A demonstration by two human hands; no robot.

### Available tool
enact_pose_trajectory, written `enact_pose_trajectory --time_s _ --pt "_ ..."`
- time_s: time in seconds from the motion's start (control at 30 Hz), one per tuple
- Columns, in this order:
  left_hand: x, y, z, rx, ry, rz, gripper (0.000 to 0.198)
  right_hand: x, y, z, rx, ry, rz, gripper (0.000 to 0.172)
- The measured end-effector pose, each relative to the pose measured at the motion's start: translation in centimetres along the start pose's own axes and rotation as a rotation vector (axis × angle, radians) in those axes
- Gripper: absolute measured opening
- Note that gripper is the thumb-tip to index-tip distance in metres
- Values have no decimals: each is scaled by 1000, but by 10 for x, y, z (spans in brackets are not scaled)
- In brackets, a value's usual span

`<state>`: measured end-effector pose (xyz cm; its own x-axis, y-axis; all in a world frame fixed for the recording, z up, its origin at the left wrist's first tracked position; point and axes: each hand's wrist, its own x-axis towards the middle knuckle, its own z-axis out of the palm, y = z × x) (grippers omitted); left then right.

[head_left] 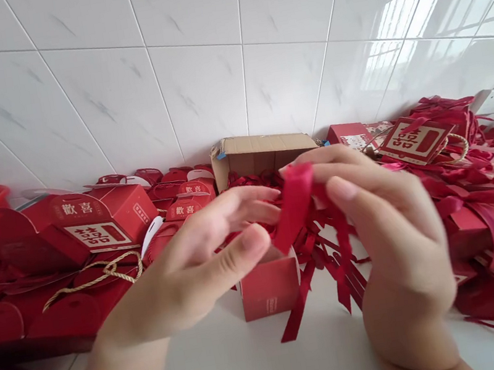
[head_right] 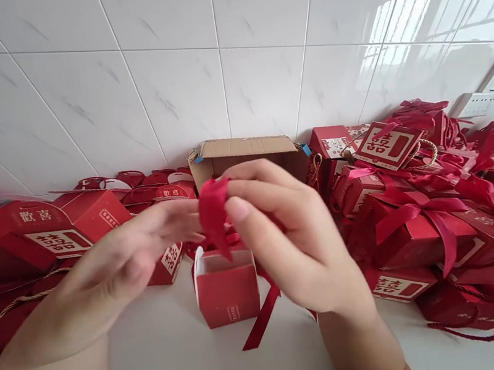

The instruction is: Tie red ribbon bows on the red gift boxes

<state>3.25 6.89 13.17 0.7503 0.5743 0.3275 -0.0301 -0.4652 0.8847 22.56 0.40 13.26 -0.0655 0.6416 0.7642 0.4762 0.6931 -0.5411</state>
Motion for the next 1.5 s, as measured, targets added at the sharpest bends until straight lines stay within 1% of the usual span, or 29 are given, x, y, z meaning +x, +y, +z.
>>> enact_pose_trajectory --time_s 0.03,0.07,0.1,0.13,0.2,0.27,0.33,0.43,0.5,0.53,0.6,0.63,0.7,0.77,0.8,0.83,0.87,0.97,1.07,1.13,1.2,1.27,1.33,1.43,1.5 --pt "3 -1 3 -104 -62 -21 40 2 0 3 17 -33 -4 24" --pt "5 -2 5 -159 -105 -50 33 4 1 5 28 -60 -3 25" --pt "6 -2 5 -172 -113 -77 26 6 3 6 30 -77 4 26" --pt "7 -3 4 -156 -84 -95 22 7 5 5 13 -90 12 27" --pt "5 -2 -1 -96 -1 -123 29 8 10 -1 -43 -113 25 30" --pt "3 0 -7 -50 63 -120 35 7 15 -12 -126 -161 61 36" --pt "0 3 -12 22 106 -116 35 5 20 -25 -218 -226 123 43" --pt "-2 7 -14 127 138 -116 30 2 30 -42 -335 -286 219 47" --pt "-1 7 -10 153 123 -113 28 3 35 -45 -370 -319 233 46" --pt "0 7 -7 164 106 -106 28 3 36 -43 -362 -338 222 42" --pt "2 4 0 202 63 -81 27 6 38 -32 -250 -369 189 27" --pt "3 3 3 229 44 -63 26 8 39 -25 -139 -398 187 23" --pt "5 0 7 283 17 -30 26 13 40 -9 161 -509 234 31" --pt "6 -2 8 326 -9 -20 24 17 42 4 428 -673 328 36" --pt "6 -3 7 352 -20 -26 23 18 44 8 499 -736 373 36" --pt "5 -4 5 382 -28 -36 22 19 45 10 529 -765 408 36" --pt "5 -5 4 416 -29 -47 22 20 45 10 530 -767 432 37" --pt "6 -7 0 525 0 -94 30 19 46 3 465 -689 441 38" --pt "9 -11 1 594 -37 -155 38 14 46 -8 373 -705 448 33" --pt "11 -14 2 615 -75 -161 34 10 48 -16 277 -728 464 30" --pt "12 -19 3 638 -54 -155 25 6 52 -23 147 -714 476 29" --pt "13 -24 3 682 -22 -171 31 2 56 -30 -3 -702 494 28" --pt "15 -29 3 743 -31 -208 36 0 61 -36 -147 -728 526 27" --pt "20 -34 5 825 -108 -239 29 -1 66 -41 -296 -793 568 27" --pt "23 -38 8 868 -132 -242 27 -2 68 -42 -344 -821 575 28"
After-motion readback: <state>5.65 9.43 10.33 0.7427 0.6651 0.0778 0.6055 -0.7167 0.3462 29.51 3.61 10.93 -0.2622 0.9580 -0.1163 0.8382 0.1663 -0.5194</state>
